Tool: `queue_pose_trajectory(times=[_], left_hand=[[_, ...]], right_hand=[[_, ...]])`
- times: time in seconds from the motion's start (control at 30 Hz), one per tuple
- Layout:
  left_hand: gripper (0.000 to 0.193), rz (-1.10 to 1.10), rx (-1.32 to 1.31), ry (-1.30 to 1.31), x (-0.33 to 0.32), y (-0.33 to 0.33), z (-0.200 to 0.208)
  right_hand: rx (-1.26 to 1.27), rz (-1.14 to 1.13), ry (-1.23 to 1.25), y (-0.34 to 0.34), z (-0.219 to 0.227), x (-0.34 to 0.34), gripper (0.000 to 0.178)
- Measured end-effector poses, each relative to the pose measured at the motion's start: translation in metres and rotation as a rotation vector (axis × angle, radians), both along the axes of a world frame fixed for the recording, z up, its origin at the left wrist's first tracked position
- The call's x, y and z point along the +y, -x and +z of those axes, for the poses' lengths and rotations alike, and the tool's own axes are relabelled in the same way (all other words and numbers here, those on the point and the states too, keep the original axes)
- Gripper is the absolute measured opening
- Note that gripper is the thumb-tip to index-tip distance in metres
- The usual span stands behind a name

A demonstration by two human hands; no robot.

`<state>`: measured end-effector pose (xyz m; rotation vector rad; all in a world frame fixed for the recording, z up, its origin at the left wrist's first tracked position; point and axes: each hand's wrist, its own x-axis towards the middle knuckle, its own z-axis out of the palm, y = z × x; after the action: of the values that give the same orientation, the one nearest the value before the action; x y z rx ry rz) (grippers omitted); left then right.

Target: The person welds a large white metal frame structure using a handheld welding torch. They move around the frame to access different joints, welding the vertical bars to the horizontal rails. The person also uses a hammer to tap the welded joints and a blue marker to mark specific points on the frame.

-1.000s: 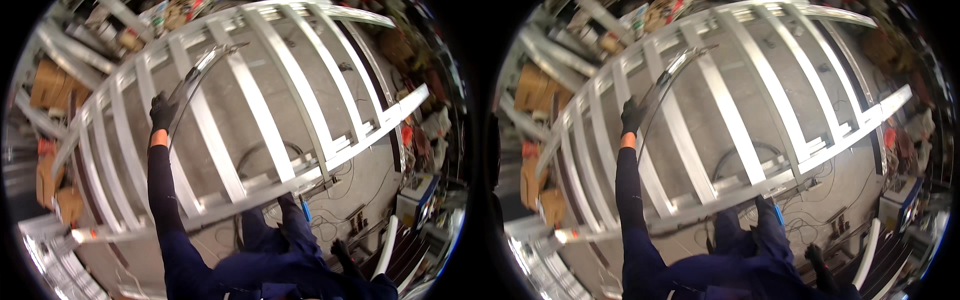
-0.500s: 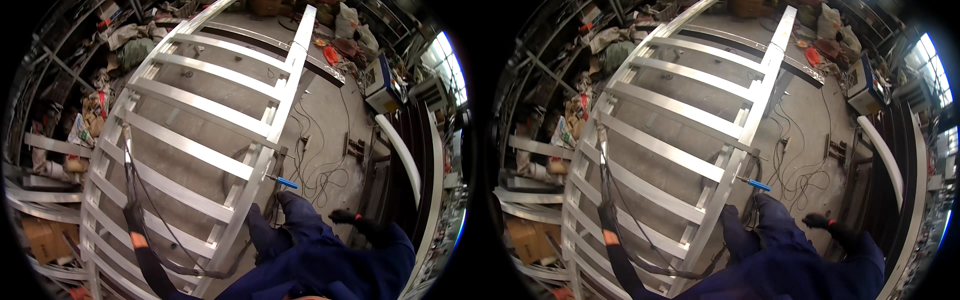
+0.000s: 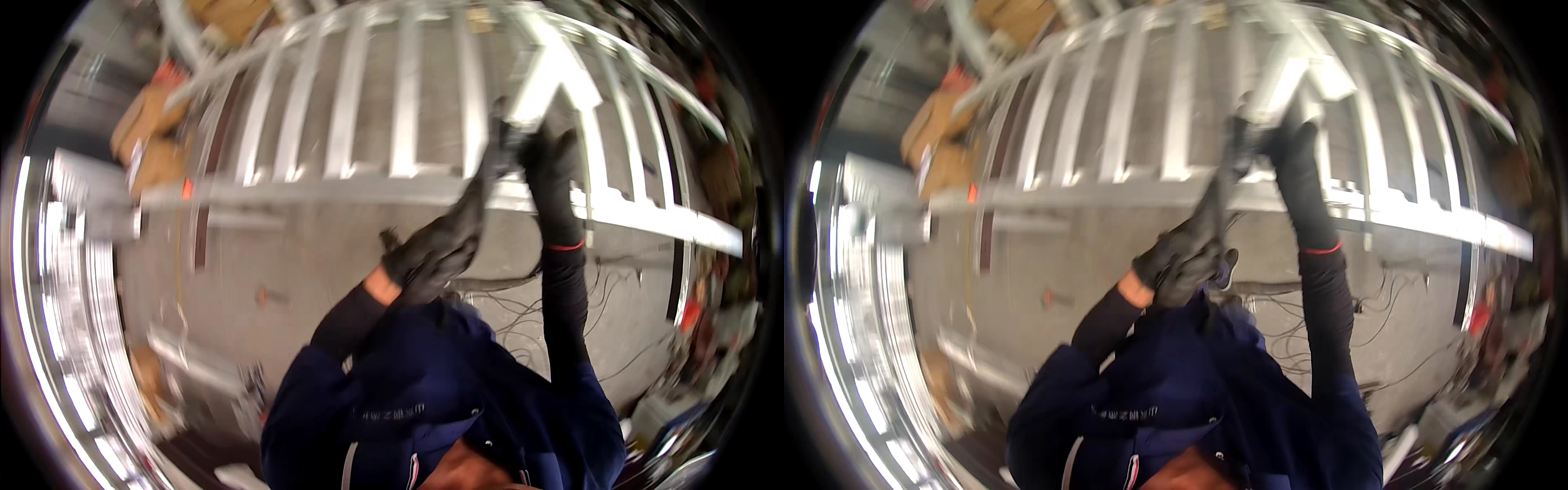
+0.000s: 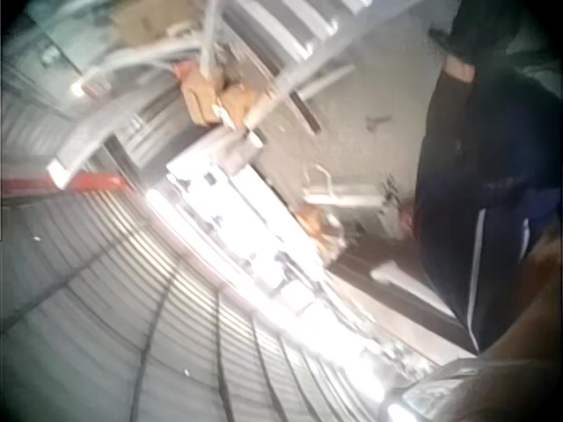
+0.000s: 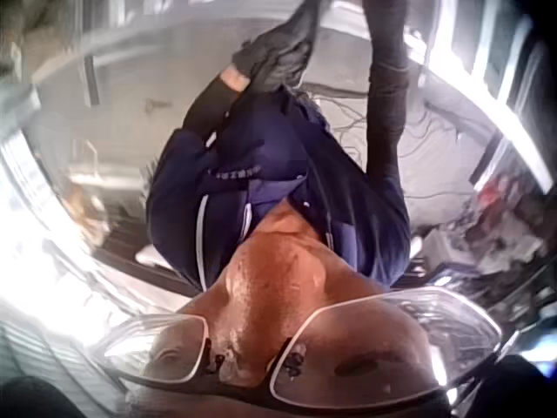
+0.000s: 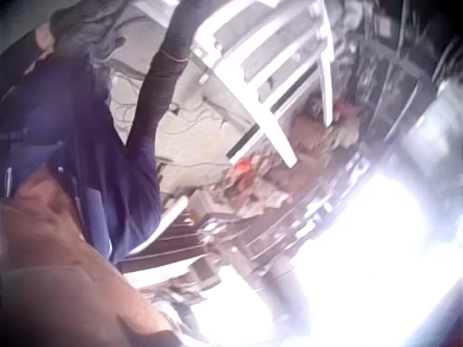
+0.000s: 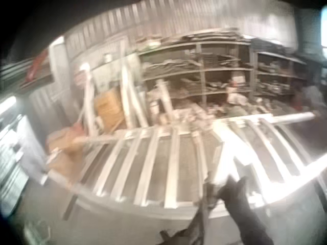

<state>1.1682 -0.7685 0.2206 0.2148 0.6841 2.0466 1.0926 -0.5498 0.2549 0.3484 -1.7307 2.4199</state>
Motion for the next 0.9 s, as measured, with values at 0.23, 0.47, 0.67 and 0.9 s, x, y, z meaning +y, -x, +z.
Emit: queue_pose_trajectory(times=[0.23, 0.47, 0.67, 0.9], left_hand=[[0.032, 0.040, 0.519, 0.385, -0.096, -0.022, 0.072], [0.070, 0.521, 1.153, 0.100, -0.205, 0.032, 0.188], [0.060, 0.638, 0.675, -0.337, -0.223, -0.029, 0.186], [0.029, 0.680, 0.137, -0.643, -0.249, -0.033, 0.171]], right_hand=[[0.492, -0.595, -0.223, -0.020, 0.084, -0.087, 0.037], [0.646, -0.347, -0.210, -0.016, 0.169, -0.174, 0.048], [0.607, 0.302, -0.586, -0.018, 0.202, -0.332, 0.057], [0.473, 0.846, -0.878, 0.026, 0.230, -0.528, 0.068]])
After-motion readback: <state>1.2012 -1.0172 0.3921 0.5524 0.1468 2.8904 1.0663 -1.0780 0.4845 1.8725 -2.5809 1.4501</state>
